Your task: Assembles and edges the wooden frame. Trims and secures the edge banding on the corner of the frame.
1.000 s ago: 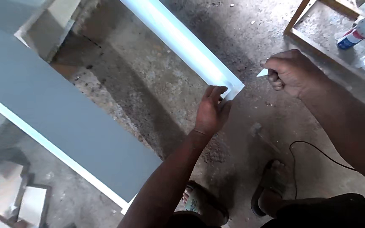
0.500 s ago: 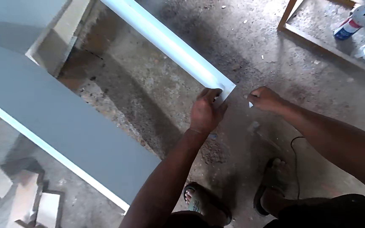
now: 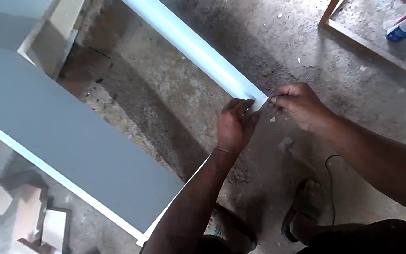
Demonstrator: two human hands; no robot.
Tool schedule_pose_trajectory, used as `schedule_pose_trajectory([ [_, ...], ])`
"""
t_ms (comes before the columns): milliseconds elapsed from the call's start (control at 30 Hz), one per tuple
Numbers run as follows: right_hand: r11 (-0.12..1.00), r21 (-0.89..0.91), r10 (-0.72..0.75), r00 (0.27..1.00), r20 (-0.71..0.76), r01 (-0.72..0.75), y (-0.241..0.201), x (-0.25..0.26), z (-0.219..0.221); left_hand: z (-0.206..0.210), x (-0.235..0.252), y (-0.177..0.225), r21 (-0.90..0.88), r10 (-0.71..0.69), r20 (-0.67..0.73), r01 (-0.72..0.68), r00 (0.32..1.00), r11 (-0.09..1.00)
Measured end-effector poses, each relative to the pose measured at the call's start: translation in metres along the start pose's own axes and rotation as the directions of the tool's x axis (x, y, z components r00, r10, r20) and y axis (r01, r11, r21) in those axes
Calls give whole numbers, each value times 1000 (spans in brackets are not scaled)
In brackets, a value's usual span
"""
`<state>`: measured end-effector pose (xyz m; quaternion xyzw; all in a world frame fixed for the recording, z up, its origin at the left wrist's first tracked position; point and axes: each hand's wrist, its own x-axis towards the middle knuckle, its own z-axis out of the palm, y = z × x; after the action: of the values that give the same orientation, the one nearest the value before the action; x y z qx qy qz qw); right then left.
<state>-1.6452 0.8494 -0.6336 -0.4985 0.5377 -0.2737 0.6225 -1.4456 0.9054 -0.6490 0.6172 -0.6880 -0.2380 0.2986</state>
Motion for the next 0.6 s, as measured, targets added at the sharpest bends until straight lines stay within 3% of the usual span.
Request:
schedule_pose_trajectory([
  [133,968,211,140,990,-17,-134,-4,-1,6,1,-1,-1,2,28,-15,-28,999,1000],
  [200,961,250,138,989,-52,-121,2,-2,11,0,-1,-1,11,29,-7,-28,1000,1000],
  [433,960,261,-36,968,-249,103,18,-9,33,1,0,-1,-4,26,-17,-26,1000,1000],
  [600,933,122,-299,917,-262,339,33,-7,35,-2,-1,4,-13,8,4,-8,1000,1000],
])
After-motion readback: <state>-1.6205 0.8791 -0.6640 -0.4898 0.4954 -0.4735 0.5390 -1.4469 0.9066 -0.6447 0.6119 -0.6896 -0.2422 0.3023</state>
